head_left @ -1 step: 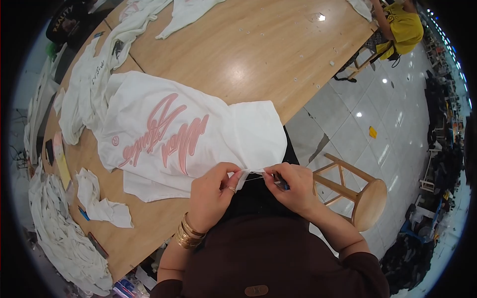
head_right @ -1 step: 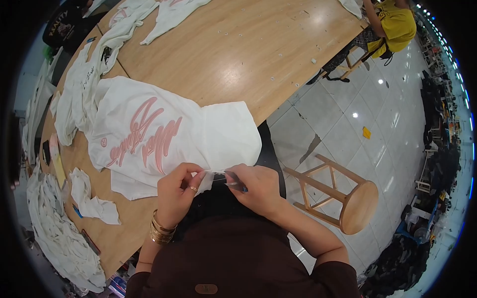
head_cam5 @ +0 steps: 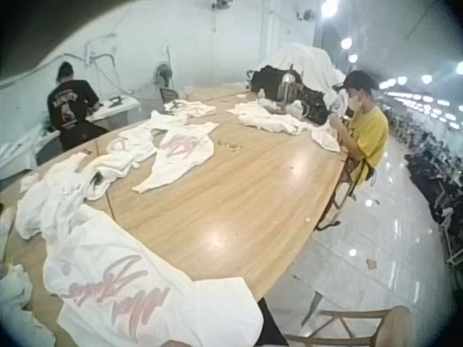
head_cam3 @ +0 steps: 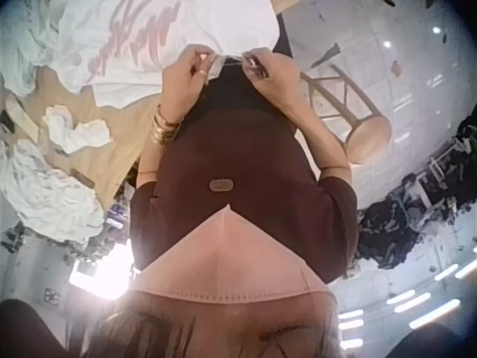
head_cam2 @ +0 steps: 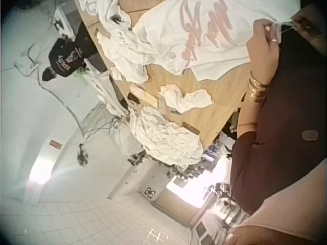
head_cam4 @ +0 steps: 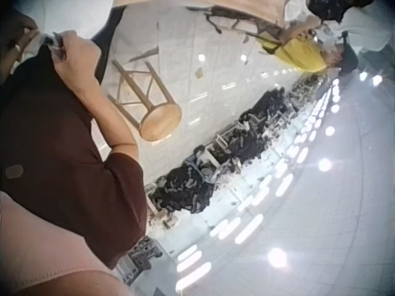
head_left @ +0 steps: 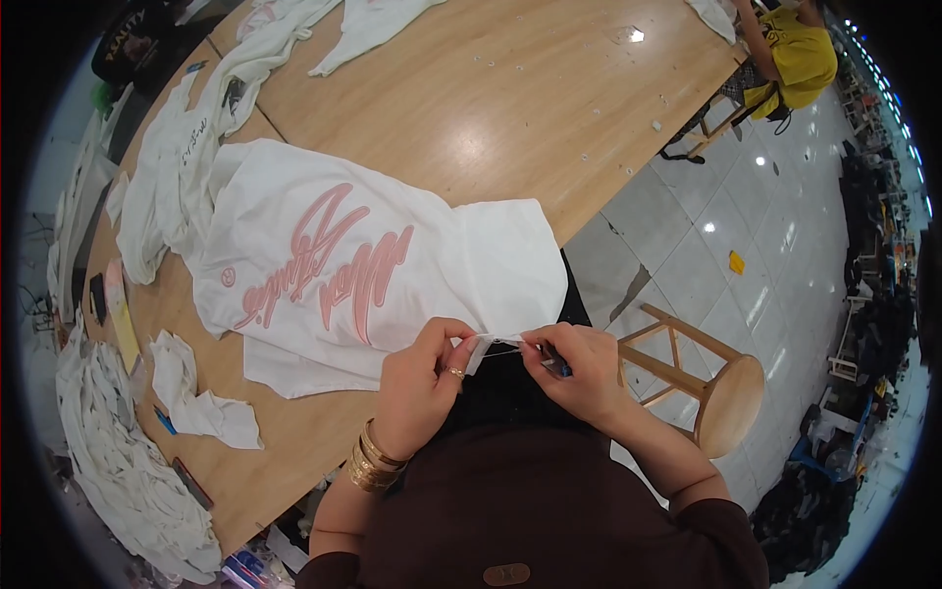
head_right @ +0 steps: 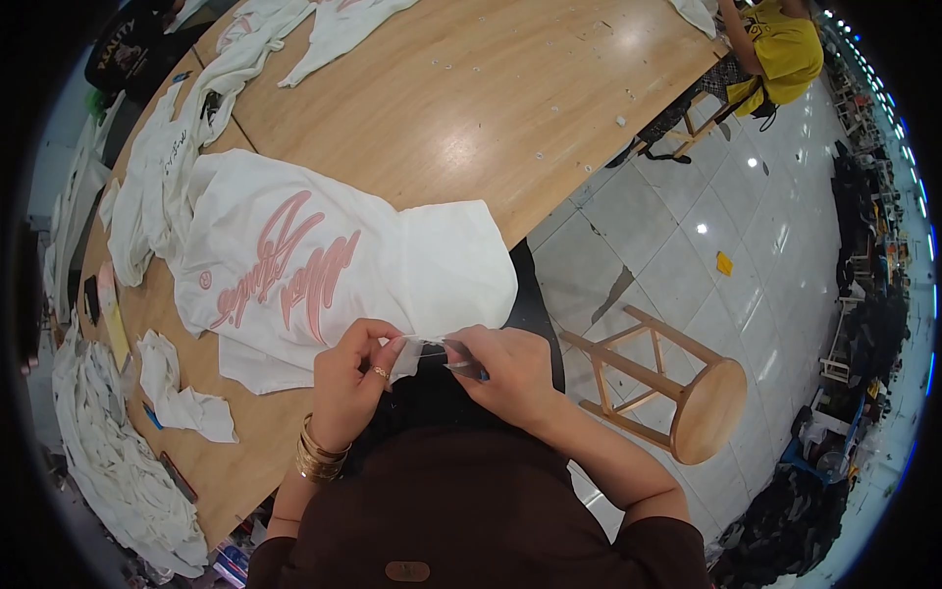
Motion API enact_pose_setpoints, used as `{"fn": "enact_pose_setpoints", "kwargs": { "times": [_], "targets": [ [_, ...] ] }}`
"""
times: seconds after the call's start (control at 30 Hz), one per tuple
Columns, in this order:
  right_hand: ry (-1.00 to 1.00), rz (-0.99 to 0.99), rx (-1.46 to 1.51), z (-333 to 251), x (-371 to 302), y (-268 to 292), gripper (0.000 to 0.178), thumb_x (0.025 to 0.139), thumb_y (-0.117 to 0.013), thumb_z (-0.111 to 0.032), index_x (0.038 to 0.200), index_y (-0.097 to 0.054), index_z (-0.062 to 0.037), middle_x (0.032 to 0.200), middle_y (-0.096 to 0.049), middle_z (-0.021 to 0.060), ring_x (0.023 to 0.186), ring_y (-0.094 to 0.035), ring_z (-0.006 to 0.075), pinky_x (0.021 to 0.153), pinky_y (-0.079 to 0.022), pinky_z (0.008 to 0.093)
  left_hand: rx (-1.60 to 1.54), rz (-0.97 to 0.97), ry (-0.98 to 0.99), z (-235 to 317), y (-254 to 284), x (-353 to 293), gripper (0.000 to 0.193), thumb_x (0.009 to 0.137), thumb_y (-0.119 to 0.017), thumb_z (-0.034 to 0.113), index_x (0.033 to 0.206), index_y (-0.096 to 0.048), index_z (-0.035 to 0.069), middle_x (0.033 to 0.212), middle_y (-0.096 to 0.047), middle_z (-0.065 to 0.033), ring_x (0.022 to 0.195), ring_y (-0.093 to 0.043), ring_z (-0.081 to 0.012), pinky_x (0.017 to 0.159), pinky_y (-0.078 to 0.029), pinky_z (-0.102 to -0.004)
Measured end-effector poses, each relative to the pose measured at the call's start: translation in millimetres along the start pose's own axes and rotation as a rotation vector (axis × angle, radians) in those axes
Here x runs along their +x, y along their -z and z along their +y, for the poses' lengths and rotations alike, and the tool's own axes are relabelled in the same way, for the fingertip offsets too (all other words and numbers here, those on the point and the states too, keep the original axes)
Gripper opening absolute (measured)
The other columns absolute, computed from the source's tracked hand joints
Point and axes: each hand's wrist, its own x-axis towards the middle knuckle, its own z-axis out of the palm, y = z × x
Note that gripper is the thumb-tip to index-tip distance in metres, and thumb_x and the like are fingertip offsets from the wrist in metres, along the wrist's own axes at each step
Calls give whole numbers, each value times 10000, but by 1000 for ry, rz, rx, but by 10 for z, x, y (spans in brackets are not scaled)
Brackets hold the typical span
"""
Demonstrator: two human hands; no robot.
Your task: Trimming excess threads and small fabric pieces from white t-shirts using scissors in a factory setting.
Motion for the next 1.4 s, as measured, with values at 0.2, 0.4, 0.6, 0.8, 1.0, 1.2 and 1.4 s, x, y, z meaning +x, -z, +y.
{"fn": "enact_pose_setpoints", "kwargs": {
  "times": [0.2, 0.4, 0.6, 0.8, 1.0, 1.2, 1.4],
  "targets": [
    [81, -59, -18, 30, -53, -4, 192, 668, -707, 2, 814, -597, -56, 586, -553, 4, 466, -534, 129, 438, -402, 245, -835, -205, 249, -203, -126, 15, 137, 959, -435, 150, 1021, -432, 28, 890, -624, -139, 735, -648, -180, 528, -505, -229],
    [152, -106, -54, 49, -73, -1, 217, 644, -719, -16, 802, -581, -72, 599, -561, -12, 482, -540, 142, 439, -379, 253, -1073, -223, 319, -322, -219, -11, 129, 974, -404, 171, 1019, -414, 51, 1029, -592, -164, 926, -637, -238, 654, -545, -255],
    [147, -146, -31, 100, -107, -22, 222, 662, -708, -35, 833, -574, -78, 609, -570, 1, 502, -553, 157, 449, -382, 260, -1275, -248, 358, -240, -248, -31, 86, 985, -363, 145, 1010, -399, 71, 1103, -565, -167, 1138, -535, -264, 896, -492, -295],
    [-211, -243, 84, -155, -47, 114, 162, 766, -668, -91, 872, -550, -59, 587, -547, 24, 489, -526, 127, 439, -363, 244, -1184, -203, 234, -274, -299, -63, 87, 985, -363, 161, 1017, -370, 80, 1164, -540, -199, 1161, -518, -271, 955, -451, -323],
    [-921, -487, 886, -337, -6, 187, 372, 983, -332, -360, 904, -512, -45, 522, -420, 24, 406, -388, 73, 399, -334, 234, -1160, -205, 151, -298, -351, -40, 107, 983, -375, 193, 1012, -350, 94, 1211, -514, -245, 1134, -536, -265, 934, -452, -326],
    [-972, -538, 1021, -312, -5, 111, 496, 988, -213, -423, 838, -490, -40, 511, -429, 6, 369, -359, 75, 361, -307, 204, -1149, -205, 141, -354, -400, -37, 124, 980, -387, 218, 1003, -340, 105, 1243, -487, -270, 871, -598, -209, 796, -482, -308],
    [-987, -538, 972, -319, 22, 72, 544, 988, -160, -430, 814, -481, -26, 464, -418, 13, 345, -346, 75, 357, -296, 195, -1164, -206, 88, -366, -435, -30, 121, 976, -393, 207, 1008, -340, 103, 1234, -492, -271, 731, -574, -183, 703, -475, -289]
  ]
}}
